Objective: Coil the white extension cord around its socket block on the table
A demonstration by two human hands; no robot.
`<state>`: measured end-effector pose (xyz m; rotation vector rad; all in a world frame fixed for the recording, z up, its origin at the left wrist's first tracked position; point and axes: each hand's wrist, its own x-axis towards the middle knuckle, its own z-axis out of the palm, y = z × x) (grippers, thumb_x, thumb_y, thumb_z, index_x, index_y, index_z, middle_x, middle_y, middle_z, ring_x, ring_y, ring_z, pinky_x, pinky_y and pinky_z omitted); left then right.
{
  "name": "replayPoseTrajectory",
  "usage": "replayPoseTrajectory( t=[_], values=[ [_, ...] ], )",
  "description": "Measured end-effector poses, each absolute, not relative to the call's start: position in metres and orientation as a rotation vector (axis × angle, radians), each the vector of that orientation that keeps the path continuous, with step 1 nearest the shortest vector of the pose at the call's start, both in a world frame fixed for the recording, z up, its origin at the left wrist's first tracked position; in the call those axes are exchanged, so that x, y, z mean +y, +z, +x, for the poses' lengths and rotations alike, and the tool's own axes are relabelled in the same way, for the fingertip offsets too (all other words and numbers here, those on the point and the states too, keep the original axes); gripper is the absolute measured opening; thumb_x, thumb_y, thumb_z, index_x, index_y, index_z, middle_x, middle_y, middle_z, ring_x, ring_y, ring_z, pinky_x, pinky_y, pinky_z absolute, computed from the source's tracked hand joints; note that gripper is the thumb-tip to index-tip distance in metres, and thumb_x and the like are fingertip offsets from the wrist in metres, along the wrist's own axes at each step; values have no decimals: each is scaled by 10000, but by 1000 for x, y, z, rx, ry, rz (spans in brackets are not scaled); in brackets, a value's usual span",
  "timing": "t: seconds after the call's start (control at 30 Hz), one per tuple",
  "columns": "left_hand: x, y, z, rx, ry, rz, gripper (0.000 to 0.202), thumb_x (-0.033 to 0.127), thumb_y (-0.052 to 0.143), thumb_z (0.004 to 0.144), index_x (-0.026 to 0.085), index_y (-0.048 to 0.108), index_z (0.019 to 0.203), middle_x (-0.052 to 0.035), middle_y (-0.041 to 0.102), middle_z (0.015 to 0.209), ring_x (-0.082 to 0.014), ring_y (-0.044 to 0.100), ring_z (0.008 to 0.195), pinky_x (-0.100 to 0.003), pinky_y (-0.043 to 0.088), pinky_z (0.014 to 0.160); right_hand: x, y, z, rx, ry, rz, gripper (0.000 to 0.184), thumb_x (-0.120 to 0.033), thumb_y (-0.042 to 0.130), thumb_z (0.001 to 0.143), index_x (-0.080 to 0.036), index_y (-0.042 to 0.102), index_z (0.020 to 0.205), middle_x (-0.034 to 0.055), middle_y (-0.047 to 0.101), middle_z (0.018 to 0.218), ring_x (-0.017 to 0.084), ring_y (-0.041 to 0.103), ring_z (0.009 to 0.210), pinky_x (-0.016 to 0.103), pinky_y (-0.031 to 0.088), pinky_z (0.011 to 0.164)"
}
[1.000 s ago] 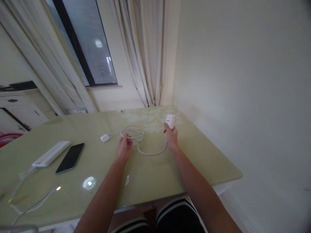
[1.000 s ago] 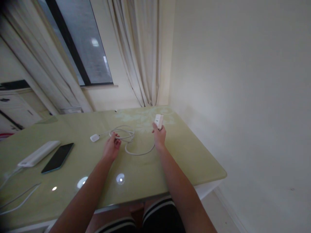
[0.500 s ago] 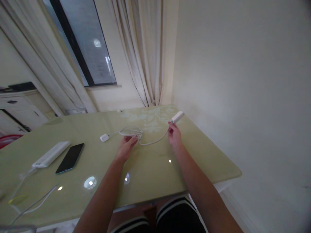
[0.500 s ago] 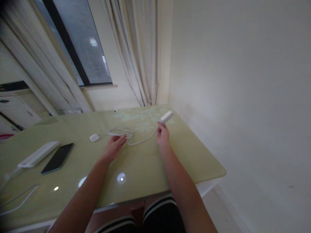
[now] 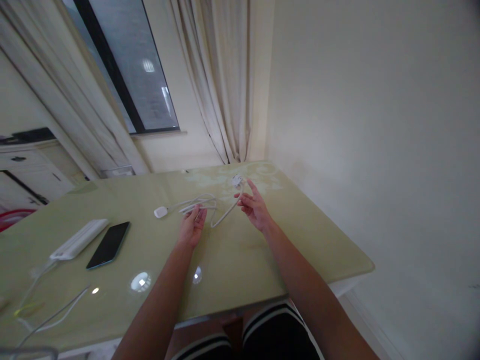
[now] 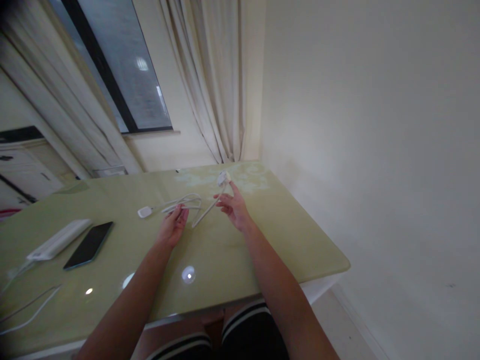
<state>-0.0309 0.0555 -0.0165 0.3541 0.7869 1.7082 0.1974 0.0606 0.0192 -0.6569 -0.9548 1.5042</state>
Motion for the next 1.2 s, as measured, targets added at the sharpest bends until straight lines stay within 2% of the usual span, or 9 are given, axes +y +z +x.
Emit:
replayPoseTrajectory(
  t=[0.13,0.33,0.43,0.6,0.67,0.83,0.93,1.03,1.2],
  values=[
    [55,-16,-31,764,1684,343,176,11,603,915,133,707,844,-35,765,838,-92,731,769,-198,618,804,61,16,197,-1005,1361,-635,966,-350,840,698,-321,340,1524,-22,727,949,120,699,707,185,521,565],
    [54,-15,-28,775,1684,319,166,10,605,917,123,696,835,-28,762,828,-87,728,750,-203,622,788,64,9,192,-1215,969,-770,463,-391,709,817,-227,645,1245,1,652,936,114,673,656,216,503,554],
    [54,-15,-28,775,1692,304,165,12,609,917,124,698,835,-29,759,825,-86,726,751,-206,618,808,63,7,189,-1349,807,-888,386,-411,663,870,-224,673,1207,12,639,900,111,607,642,229,475,564],
    [56,-14,-33,717,1755,225,189,55,569,964,130,683,834,-19,744,797,-71,719,748,-191,616,812,57,9,191,-1668,323,-1015,271,-467,700,897,-238,756,1030,89,625,996,217,576,960,342,468,889],
    [57,-14,-36,701,1776,217,167,67,587,961,133,677,836,-15,738,794,-67,716,748,-180,616,802,54,10,191,-1830,266,-999,258,-481,701,900,-232,754,940,99,638,1030,235,561,1028,344,431,928],
    [59,-16,-43,778,1806,200,139,94,613,953,143,670,836,-4,721,780,-53,695,700,-148,596,741,42,5,179,-2252,602,-929,400,-551,608,945,-213,704,754,-4,617,651,139,544,644,231,358,654],
    [59,-18,-48,792,1837,186,173,118,573,980,152,664,837,15,697,749,-35,649,617,-130,559,655,34,4,168,-2352,891,-875,452,-584,602,933,-207,703,705,-23,601,552,119,544,549,218,334,586],
    [61,-20,-54,756,1854,180,185,145,567,988,164,652,825,27,672,719,-35,610,579,-130,514,594,27,3,160,-2378,1216,-742,402,-540,570,960,-205,740,815,-35,609,542,107,546,506,209,362,557],
    [63,-25,-60,763,1881,210,194,204,657,935,182,616,748,39,634,645,-73,604,600,-188,519,650,24,-4,142,-2159,1518,-752,321,-422,490,1014,-183,689,934,-56,591,521,83,510,430,184,379,505]
  ],
)
